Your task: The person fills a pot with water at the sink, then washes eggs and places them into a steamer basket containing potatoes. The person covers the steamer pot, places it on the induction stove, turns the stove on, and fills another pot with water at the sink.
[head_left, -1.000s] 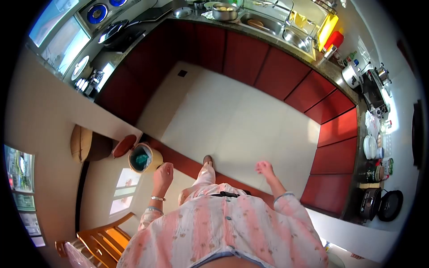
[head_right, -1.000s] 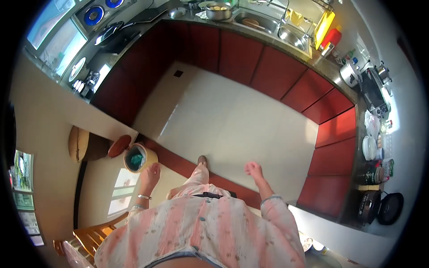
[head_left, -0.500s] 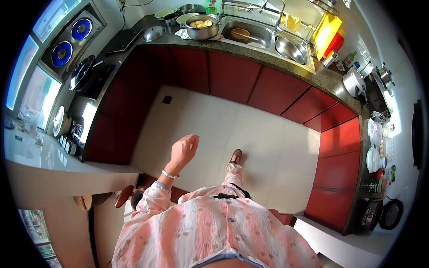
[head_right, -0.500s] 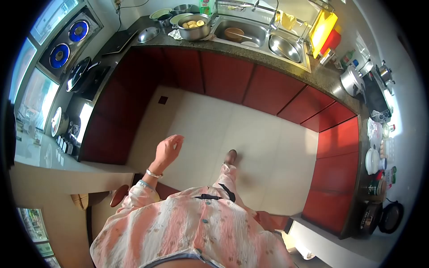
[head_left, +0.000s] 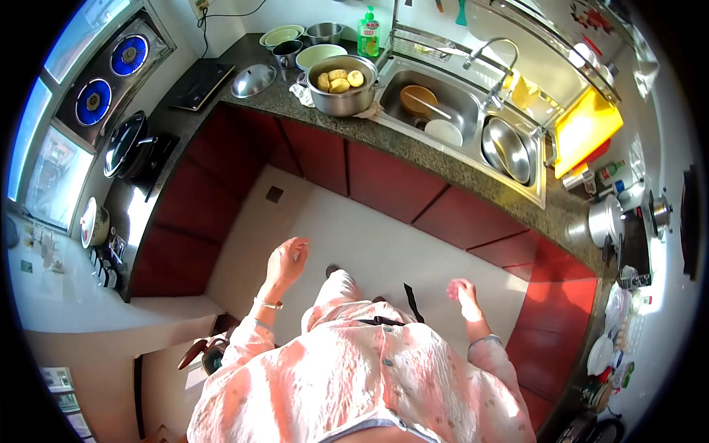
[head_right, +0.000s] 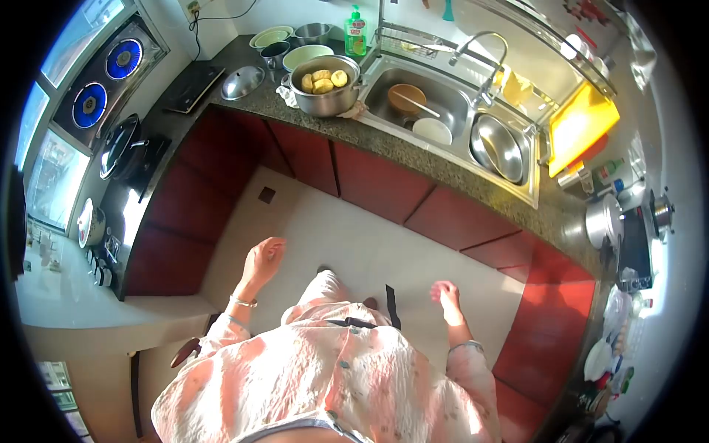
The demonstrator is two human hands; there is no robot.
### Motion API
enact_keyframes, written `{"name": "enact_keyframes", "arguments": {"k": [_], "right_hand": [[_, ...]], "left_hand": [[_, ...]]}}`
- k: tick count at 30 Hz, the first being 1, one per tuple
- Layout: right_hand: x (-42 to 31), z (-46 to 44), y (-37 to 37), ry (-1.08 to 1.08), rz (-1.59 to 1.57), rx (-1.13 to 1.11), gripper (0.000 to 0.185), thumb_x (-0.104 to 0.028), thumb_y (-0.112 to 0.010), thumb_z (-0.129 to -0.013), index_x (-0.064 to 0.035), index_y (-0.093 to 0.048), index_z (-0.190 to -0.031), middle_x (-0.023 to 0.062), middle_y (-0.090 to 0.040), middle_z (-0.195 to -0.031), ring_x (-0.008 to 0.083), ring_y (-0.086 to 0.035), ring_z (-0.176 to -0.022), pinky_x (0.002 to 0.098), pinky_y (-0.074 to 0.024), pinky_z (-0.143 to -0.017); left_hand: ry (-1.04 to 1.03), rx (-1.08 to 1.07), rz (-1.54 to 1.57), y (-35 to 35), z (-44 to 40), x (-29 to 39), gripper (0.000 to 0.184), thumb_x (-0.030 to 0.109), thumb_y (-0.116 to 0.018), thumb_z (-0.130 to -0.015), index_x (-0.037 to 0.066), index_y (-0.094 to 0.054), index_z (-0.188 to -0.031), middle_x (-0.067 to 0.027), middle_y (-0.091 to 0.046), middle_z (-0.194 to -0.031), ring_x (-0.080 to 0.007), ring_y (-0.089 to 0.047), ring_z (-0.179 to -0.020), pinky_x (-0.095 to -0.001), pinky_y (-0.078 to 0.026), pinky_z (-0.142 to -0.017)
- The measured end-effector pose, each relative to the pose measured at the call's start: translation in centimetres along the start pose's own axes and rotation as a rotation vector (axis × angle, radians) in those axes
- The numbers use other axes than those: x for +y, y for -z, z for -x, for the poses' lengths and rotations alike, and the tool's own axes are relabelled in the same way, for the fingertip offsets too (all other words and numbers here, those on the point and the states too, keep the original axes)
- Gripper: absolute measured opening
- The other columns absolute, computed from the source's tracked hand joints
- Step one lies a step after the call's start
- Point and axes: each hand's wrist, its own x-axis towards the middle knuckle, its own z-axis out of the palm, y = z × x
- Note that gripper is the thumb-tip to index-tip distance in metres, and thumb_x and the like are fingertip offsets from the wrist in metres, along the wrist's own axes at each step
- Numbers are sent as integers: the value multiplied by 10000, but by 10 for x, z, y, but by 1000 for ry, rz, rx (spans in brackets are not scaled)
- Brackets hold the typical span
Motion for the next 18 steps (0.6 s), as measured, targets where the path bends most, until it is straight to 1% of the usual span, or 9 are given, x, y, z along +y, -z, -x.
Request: {"name": "enact_keyframes", "arguments": {"k": [2,4,6,8,10,11,15,16,18], "right_hand": [[-71,-22,-31,65,-9,-14,224,-137,-426,-956,-13,-586,-1052,114,-661,-940,189,-654,-776,307,-539,-653],[-106,-44,-64,123,-23,-22,227,-143,-425,-962,-13,-583,-1060,113,-660,-957,182,-653,-789,302,-536,-665],[-119,-64,-88,150,-99,-105,225,-159,-439,-961,-21,-580,-1069,116,-657,-987,184,-650,-805,298,-531,-691],[-116,-85,-116,100,-38,-126,228,-173,-437,-964,-35,-583,-1073,114,-661,-983,187,-645,-814,305,-525,-702],[-116,-92,-139,20,-78,-116,221,-170,-469,-948,-23,-586,-1065,107,-670,-943,181,-654,-771,292,-518,-654],[-123,-99,-150,26,-84,-112,221,-170,-469,-948,-23,-586,-1065,107,-670,-943,181,-654,-771,292,-518,-654],[-156,-108,-176,-40,-112,-74,234,-172,-457,-946,-17,-584,-1066,113,-666,-959,191,-651,-801,301,-521,-691],[-166,-112,-183,-25,-96,-54,238,-172,-442,-954,-16,-580,-1070,124,-660,-986,202,-648,-821,312,-527,-721],[-177,-125,-192,-47,-115,-36,239,-174,-443,-955,-15,-579,-1070,121,-658,-980,200,-648,-820,310,-525,-718]], "left_hand": [[28,20,23,0,-42,-24,189,158,-600,-846,55,-645,-998,-115,-682,-884,-253,-669,-802,-327,-524,-708],[83,63,83,9,-95,-37,203,164,-596,-856,44,-638,-1013,-128,-684,-889,-253,-673,-807,-319,-528,-728],[71,141,87,22,-158,-44,219,180,-603,-861,35,-625,-1025,-131,-684,-893,-247,-672,-805,-316,-527,-721],[46,179,67,32,-235,-53,231,184,-610,-859,37,-613,-1038,-124,-683,-893,-248,-670,-797,-319,-526,-713],[38,197,42,43,-297,-58,246,188,-618,-856,39,-601,-1050,-117,-681,-893,-250,-668,-789,-322,-526,-705],[-27,219,-9,46,-333,-55,260,179,-617,-858,43,-587,-1077,-114,-677,-900,-243,-667,-797,-319,-528,-705],[-168,252,-193,47,-454,-41,346,207,-628,-842,75,-538,-1149,-96,-644,-984,-246,-637,-843,-356,-513,-714],[-147,229,-213,42,-480,-41,373,215,-645,-811,73,-516,-1131,-104,-629,-955,-275,-621,-882,-380,-508,-728],[-180,233,-254,31,-519,-38,404,244,-656,-795,72,-518,-1133,-107,-614,-997,-284,-615,-896,-386,-507,-730]]}}
